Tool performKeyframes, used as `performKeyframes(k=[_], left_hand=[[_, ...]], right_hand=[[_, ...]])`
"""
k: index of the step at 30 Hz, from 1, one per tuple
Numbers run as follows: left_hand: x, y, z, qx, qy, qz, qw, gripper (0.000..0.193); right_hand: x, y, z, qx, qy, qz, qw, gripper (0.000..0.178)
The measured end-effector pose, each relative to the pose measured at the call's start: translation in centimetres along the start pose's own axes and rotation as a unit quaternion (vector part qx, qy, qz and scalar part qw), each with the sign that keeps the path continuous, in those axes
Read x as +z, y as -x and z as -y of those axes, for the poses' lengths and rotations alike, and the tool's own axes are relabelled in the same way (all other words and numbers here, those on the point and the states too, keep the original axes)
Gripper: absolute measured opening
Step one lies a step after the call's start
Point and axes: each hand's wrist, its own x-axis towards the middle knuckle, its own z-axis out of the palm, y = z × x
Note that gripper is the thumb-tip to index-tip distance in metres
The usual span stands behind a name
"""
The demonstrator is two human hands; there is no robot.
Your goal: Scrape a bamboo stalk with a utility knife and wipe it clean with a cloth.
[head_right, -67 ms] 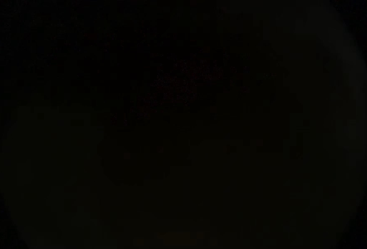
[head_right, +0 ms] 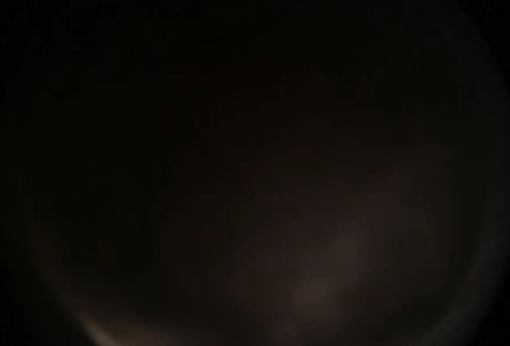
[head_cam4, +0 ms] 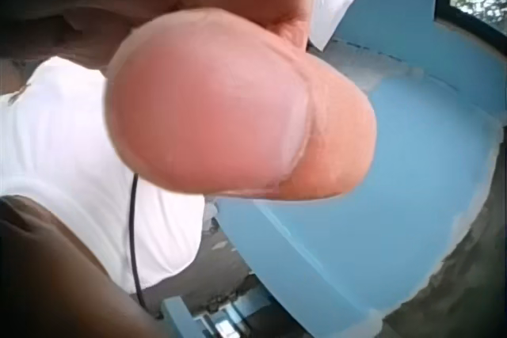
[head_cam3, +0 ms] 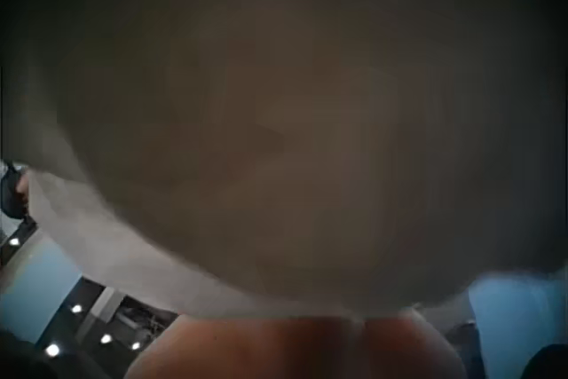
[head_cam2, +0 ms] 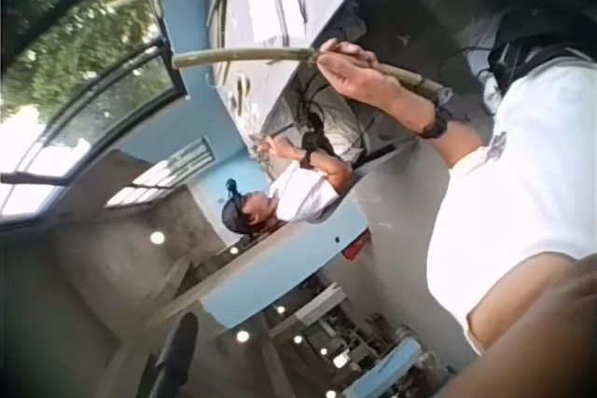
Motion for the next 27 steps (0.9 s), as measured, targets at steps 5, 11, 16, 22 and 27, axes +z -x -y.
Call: performKeyframes(k=[5, 11, 16, 22, 27], left_hand=[[-0.5, 1.1, 0.0, -0.003, -0.003, 0.009, 1.0, 0.045], [-2.5, 3.2, 0.3, -0.009, -0.018, -0.004, 1.0, 0.046], [-2.8, 3.7, 0.0, -0.017, -0.034, -0.006, 0.999, 0.046], [-3.0, 3.4, 0.4, -0.019, -0.041, -0.023, 0.999, 0.046], [-1.9, 2.2, 1.8, -0.019, -0.027, -0.012, 0.999, 0.045]], right_hand=[[0.5, 0.9, -0.2, 0.003, 0.003, -0.009, 1.0, 0.061], [0.2, 1.3, -1.4, 0.021, 0.008, -0.021, 1.0, 0.06], [0.0, 1.2, -1.8, 0.032, 0.02, -0.033, 0.999, 0.06], [0.4, 1.4, -2.5, 0.046, 0.02, -0.023, 0.998, 0.06], [0.3, 1.5, -3.0, 0.061, 0.006, -0.024, 0.998, 0.06]])
